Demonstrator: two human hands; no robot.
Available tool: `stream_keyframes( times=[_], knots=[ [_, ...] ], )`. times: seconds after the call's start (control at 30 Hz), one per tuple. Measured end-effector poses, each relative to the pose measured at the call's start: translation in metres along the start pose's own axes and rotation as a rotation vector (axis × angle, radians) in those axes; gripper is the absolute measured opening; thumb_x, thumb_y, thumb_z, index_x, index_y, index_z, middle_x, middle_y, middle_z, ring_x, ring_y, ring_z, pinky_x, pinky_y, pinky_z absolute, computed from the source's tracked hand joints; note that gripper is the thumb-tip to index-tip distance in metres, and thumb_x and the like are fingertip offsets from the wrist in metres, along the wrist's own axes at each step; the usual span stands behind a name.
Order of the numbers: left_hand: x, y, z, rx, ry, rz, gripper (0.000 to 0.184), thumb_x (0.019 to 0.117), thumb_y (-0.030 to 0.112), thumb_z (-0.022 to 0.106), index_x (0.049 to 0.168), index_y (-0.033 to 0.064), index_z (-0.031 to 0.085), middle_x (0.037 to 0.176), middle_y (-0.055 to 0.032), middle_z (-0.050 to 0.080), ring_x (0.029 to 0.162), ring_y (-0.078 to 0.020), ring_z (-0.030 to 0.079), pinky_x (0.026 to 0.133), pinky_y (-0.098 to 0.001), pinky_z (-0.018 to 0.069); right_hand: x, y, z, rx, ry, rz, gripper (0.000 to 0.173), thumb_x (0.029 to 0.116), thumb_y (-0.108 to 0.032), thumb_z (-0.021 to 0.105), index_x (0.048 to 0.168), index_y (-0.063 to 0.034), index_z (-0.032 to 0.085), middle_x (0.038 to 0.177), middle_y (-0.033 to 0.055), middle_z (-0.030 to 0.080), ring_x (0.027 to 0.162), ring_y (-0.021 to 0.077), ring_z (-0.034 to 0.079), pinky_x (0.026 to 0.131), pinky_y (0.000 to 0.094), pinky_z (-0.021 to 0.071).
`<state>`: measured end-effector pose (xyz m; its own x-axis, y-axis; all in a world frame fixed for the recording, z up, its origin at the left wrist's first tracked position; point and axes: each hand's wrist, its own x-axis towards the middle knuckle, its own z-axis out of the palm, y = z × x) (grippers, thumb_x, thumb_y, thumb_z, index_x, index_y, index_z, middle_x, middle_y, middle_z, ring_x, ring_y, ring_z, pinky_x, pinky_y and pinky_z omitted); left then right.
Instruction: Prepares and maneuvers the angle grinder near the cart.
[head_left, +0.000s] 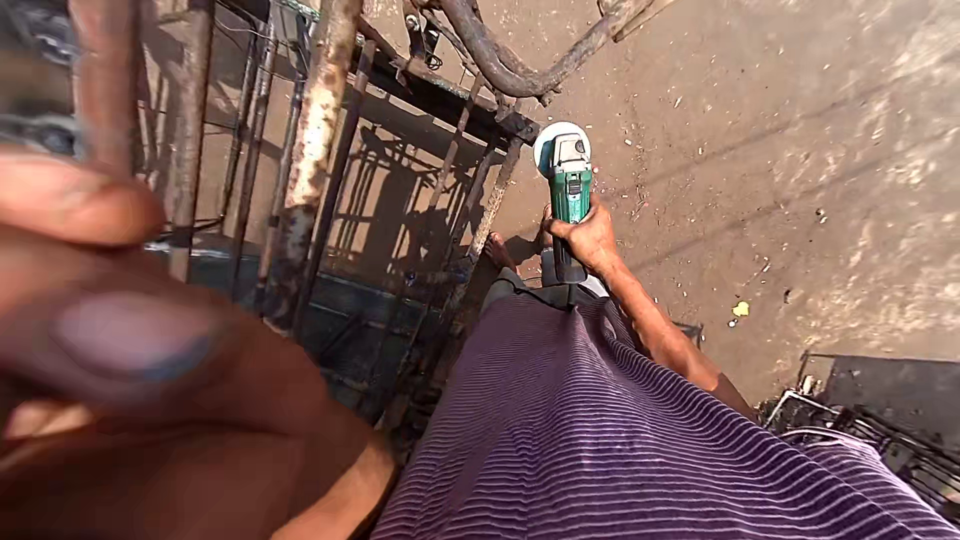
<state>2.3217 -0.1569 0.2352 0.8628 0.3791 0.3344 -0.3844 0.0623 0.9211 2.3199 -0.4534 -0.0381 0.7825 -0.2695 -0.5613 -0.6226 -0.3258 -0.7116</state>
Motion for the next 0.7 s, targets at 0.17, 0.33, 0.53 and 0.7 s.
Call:
stream_keyframes(
  times=[0.17, 0.33, 0.53, 0.7],
  knots=[
    [-0.036, -0.082, 0.023, -0.008, -0.423, -0.282, 0.023, 0.1078, 0.023, 0.053, 0.122, 0.0110, 0.066, 0.103, -0.0025, 0.071, 0.089, -0.0203, 0.070, 0.084, -0.0412, 0.0619, -0.005, 0.001, -0.022, 0.072, 0.079, 0.050, 0.068, 0.0684, -0.029, 0.089, 0.126, -0.0086, 0.058, 0.095, 0.0098, 0.072, 0.081, 0.0223, 0.072, 0.072, 0.0482, 0.0620],
    [-0.148, -0.182, 0.021, 0.301, -0.665, -0.889, 0.042, 0.0998, 0.022, 0.066, 0.136, 0.0000, 0.059, 0.121, -0.0122, 0.071, 0.110, -0.0207, 0.071, 0.097, -0.0388, 0.0599, -0.014, 0.004, -0.027, 0.057, 0.065, 0.097, 0.070, 0.0708, -0.033, 0.088, 0.129, -0.0124, 0.056, 0.094, 0.0125, 0.071, 0.079, 0.0271, 0.070, 0.067, 0.0534, 0.0591],
    [-0.202, -0.213, 0.037, 0.297, -0.876, -0.919, 0.084, 0.0899, 0.045, 0.077, 0.152, -0.0017, 0.042, 0.142, -0.0158, 0.059, 0.126, -0.0181, 0.062, 0.106, -0.0349, 0.0533, -0.017, -0.006, -0.017, 0.160, 0.057, -0.013, 0.069, 0.0681, -0.030, 0.091, 0.125, -0.0101, 0.058, 0.093, 0.0088, 0.073, 0.081, 0.0214, 0.073, 0.074, 0.0481, 0.0634],
    [-0.193, -0.201, 0.049, 0.354, -0.963, -0.757, 0.086, 0.0937, 0.038, 0.074, 0.157, -0.0035, 0.032, 0.143, -0.0174, 0.059, 0.124, -0.0178, 0.064, 0.108, -0.0346, 0.0522, -0.021, -0.020, -0.016, 0.433, 0.029, -0.009, 0.067, 0.0709, -0.021, 0.090, 0.129, -0.0088, 0.058, 0.098, 0.0133, 0.073, 0.082, 0.0253, 0.073, 0.073, 0.0478, 0.0636]
  ],
)
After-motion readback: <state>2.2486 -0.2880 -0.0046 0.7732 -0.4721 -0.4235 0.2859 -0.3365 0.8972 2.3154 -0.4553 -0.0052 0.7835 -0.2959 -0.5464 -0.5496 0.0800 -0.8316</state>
